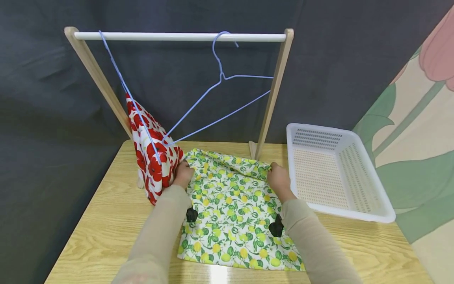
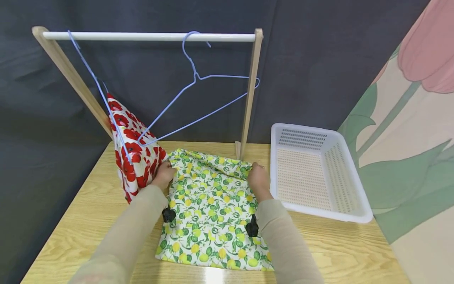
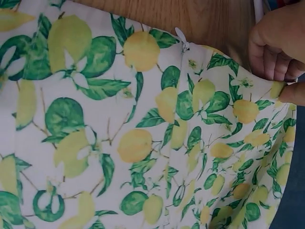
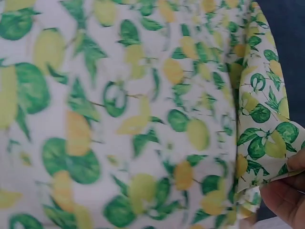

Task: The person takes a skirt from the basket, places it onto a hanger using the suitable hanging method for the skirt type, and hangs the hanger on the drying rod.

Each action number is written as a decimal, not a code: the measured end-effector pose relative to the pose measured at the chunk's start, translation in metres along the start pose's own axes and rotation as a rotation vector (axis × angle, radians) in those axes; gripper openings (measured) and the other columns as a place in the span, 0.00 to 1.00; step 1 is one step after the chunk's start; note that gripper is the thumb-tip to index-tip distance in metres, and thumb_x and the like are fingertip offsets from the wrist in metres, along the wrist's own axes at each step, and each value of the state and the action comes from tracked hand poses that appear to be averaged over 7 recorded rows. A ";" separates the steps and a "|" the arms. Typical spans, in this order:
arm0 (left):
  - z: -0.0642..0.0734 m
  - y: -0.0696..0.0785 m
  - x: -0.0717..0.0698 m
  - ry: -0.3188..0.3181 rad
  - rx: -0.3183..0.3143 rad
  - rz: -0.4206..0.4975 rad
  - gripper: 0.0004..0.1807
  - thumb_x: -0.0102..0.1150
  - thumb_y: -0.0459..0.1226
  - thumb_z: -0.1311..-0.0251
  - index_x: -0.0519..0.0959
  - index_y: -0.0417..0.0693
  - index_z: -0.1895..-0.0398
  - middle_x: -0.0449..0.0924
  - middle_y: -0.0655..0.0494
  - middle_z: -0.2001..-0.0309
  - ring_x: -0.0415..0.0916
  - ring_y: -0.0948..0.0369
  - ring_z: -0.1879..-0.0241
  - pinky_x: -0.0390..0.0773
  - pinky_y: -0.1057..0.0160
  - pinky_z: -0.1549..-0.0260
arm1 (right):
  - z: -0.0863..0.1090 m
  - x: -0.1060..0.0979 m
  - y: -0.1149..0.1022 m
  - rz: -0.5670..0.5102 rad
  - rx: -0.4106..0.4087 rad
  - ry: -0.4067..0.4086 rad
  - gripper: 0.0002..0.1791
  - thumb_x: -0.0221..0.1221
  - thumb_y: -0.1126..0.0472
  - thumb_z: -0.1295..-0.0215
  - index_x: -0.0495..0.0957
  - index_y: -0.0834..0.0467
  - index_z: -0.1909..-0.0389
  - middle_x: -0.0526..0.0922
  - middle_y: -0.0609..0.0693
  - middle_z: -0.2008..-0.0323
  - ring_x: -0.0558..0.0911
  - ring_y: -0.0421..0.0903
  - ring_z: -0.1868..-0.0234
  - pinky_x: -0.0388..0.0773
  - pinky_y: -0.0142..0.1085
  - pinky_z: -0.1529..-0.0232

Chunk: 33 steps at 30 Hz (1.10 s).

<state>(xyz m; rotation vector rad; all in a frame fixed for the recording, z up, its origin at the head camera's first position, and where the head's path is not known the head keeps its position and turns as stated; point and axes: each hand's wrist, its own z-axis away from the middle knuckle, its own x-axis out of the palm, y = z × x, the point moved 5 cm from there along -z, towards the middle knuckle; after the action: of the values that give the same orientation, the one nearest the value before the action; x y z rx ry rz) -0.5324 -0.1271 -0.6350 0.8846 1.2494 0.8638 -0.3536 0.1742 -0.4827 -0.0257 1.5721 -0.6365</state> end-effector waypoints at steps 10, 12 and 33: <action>0.070 0.071 -0.020 -0.058 0.007 -0.297 0.18 0.42 0.21 0.61 0.69 0.27 0.61 0.68 0.40 0.63 0.64 0.49 0.69 0.66 0.58 0.75 | 0.002 0.024 0.024 -0.128 0.096 -0.061 0.22 0.39 0.66 0.37 0.56 0.69 0.43 0.64 0.67 0.48 0.65 0.60 0.47 0.64 0.47 0.49; 0.053 0.054 -0.015 -0.003 0.080 -0.280 0.18 0.42 0.21 0.62 0.71 0.30 0.62 0.69 0.42 0.67 0.64 0.51 0.73 0.66 0.60 0.77 | 0.003 0.027 0.030 -0.234 0.152 -0.070 0.23 0.38 0.66 0.36 0.53 0.69 0.41 0.61 0.67 0.45 0.62 0.59 0.45 0.62 0.47 0.47; 0.095 0.097 -0.024 0.079 0.031 -0.184 0.19 0.41 0.25 0.48 0.65 0.31 0.50 0.66 0.38 0.51 0.62 0.48 0.51 0.64 0.56 0.52 | 0.008 0.037 0.043 -0.209 0.109 -0.018 0.24 0.37 0.66 0.37 0.49 0.71 0.41 0.60 0.69 0.49 0.62 0.60 0.46 0.62 0.48 0.48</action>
<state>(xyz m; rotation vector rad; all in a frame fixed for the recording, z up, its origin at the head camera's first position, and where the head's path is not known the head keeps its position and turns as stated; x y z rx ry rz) -0.4470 -0.1163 -0.5278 0.7531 1.3932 0.7402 -0.3353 0.1928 -0.5335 -0.1151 1.5272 -0.8829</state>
